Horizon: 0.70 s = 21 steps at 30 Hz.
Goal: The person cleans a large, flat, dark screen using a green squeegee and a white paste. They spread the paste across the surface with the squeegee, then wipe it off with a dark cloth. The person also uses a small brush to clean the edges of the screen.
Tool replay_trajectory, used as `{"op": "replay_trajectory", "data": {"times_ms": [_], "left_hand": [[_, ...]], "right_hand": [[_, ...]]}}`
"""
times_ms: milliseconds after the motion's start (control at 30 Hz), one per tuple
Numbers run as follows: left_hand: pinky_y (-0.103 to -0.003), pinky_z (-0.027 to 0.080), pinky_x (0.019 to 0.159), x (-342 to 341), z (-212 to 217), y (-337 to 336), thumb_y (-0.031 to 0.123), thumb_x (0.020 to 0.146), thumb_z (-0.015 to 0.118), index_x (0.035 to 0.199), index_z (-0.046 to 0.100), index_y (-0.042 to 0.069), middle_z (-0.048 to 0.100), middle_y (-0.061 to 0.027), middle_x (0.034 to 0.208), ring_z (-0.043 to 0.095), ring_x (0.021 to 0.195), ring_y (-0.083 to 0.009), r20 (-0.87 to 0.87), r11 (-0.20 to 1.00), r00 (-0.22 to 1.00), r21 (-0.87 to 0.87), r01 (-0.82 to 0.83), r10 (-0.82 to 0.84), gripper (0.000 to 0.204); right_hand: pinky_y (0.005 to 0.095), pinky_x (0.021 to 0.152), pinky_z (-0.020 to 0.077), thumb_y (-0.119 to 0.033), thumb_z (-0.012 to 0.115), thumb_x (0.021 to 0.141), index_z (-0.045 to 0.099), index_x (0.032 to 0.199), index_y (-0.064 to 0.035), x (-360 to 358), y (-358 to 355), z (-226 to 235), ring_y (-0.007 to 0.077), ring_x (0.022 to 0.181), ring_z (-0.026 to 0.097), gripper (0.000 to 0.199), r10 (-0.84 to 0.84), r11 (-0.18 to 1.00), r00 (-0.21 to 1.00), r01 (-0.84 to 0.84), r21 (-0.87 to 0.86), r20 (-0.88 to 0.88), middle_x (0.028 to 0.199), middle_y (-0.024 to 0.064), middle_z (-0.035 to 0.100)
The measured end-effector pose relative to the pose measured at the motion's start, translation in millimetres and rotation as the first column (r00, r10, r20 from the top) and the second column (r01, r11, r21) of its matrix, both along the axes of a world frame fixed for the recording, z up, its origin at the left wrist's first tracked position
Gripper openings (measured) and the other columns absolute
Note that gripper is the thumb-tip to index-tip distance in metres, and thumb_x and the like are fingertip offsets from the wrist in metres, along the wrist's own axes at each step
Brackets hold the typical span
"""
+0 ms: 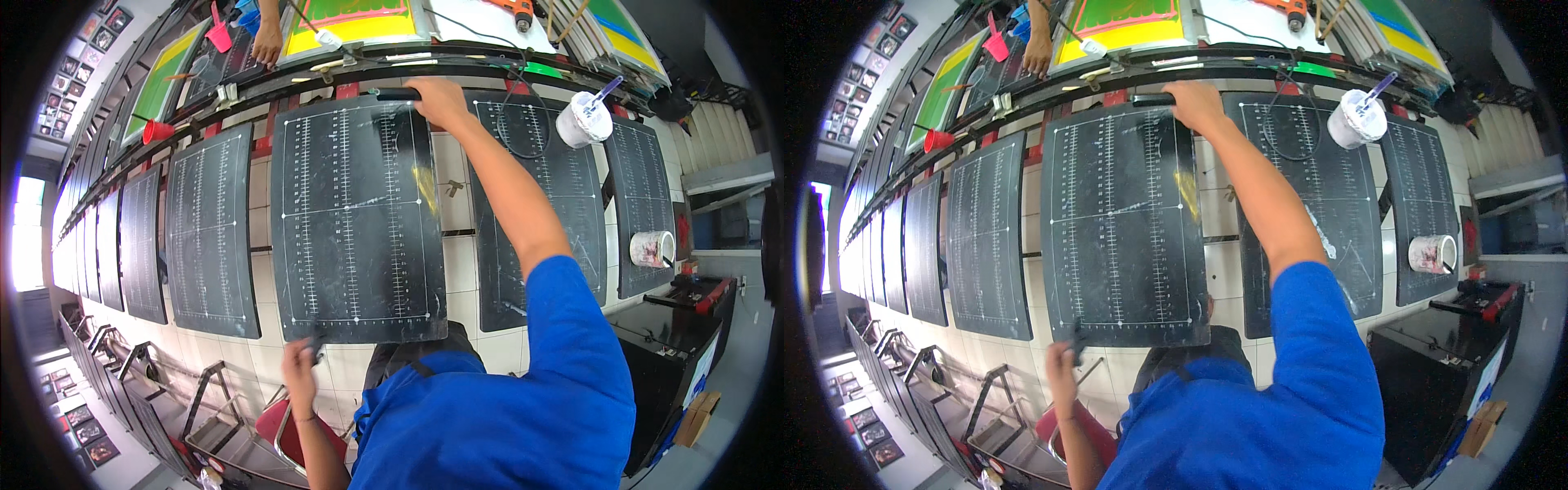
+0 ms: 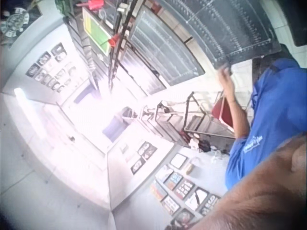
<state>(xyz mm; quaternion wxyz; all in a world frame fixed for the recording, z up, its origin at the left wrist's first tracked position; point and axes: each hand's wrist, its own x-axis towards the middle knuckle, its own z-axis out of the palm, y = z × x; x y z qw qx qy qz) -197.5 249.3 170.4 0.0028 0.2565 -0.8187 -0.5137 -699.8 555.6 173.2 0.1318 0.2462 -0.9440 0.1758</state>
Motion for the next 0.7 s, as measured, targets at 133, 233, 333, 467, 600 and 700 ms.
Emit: {"op": "replay_trajectory", "data": {"times_ms": [133, 233, 333, 467, 600, 700], "left_hand": [[-0.029, 0.048, 0.082, 132.7, -33.5, -63.2, 0.006, 0.100, 0.050, 0.108, 0.050, -0.004, 0.060, -0.0079, 0.099, 0.058, 0.091, -0.0147, -0.154, 0.835, 0.828, -0.030, -0.549, 0.539, 0.013], [-0.028, 0.051, 0.077, 179.0, -51.5, -71.5, 0.004, 0.100, 0.048, 0.106, 0.051, -0.001, 0.060, -0.0087, 0.099, 0.060, 0.087, -0.0153, -0.122, 0.714, 0.703, 0.109, -0.692, 0.700, 0.008], [-0.028, 0.051, 0.073, 225.6, -101.3, -101.5, 0.003, 0.099, 0.048, 0.104, 0.051, 0.001, 0.061, -0.0085, 0.097, 0.060, 0.083, -0.0153, -0.028, 0.653, 0.662, 0.200, -0.730, 0.749, 0.006], [-0.029, 0.052, 0.070, 207.0, -136.7, -134.7, 0.004, 0.098, 0.050, 0.102, 0.051, 0.002, 0.061, -0.0079, 0.093, 0.061, 0.081, -0.0154, 0.083, 0.684, 0.728, 0.284, -0.672, 0.681, 0.004], [-0.028, 0.052, 0.070, 185.5, -174.0, -180.8, 0.005, 0.098, 0.052, 0.102, 0.051, 0.001, 0.061, -0.0090, 0.094, 0.062, 0.083, -0.0159, 0.103, 0.741, 0.805, 0.338, -0.581, 0.584, 0.006], [-0.025, 0.050, 0.067, 169.8, -188.7, -200.0, 0.004, 0.096, 0.054, 0.098, 0.053, 0.000, 0.063, -0.0069, 0.084, 0.062, 0.075, -0.0136, 0.144, 0.853, 0.895, 0.272, -0.446, 0.422, 0.005]], "right_hand": [[0.0446, 0.080, 0.0537, -0.013, 0.068, 0.078, 0.071, 0.108, -0.0151, -15.4, -24.2, -26.3, 0.0309, 0.095, 0.067, 0.031, 0.013, 0.993, 0.999, -0.018, 0.119, 0.049, 0.100, 0.0098, 0.070], [0.0440, 0.079, 0.0539, -0.013, 0.069, 0.077, 0.071, 0.105, -0.0139, 15.5, -11.7, -35.5, 0.0313, 0.094, 0.068, 0.028, -0.016, 0.995, 1.000, 0.013, 0.100, 0.027, 0.100, 0.0098, 0.071], [0.0437, 0.079, 0.0537, -0.014, 0.071, 0.076, 0.071, 0.106, -0.0138, 76.4, -17.6, -31.2, 0.0302, 0.094, 0.067, 0.030, -0.034, 0.993, 0.993, 0.021, 0.114, 0.115, 0.101, 0.0083, 0.070], [0.0429, 0.080, 0.0526, -0.013, 0.073, 0.076, 0.068, 0.109, -0.0133, 187.4, -10.4, -27.5, 0.0287, 0.097, 0.065, 0.034, -0.067, 0.995, 0.984, 0.054, 0.081, 0.166, 0.099, 0.0063, 0.067], [0.0405, 0.083, 0.0527, -0.007, 0.075, 0.072, 0.066, 0.112, -0.0119, 314.7, -17.4, -10.8, 0.0285, 0.099, 0.064, 0.041, -0.160, 0.987, 0.963, 0.150, 0.062, 0.219, 0.103, 0.0057, 0.067], [0.0397, 0.084, 0.0529, -0.006, 0.076, 0.070, 0.065, 0.113, -0.0110, 405.9, -28.3, -8.3, 0.0285, 0.100, 0.064, 0.045, -0.277, 0.961, 0.937, 0.271, 0.057, 0.215, 0.108, 0.0058, 0.067]]}}
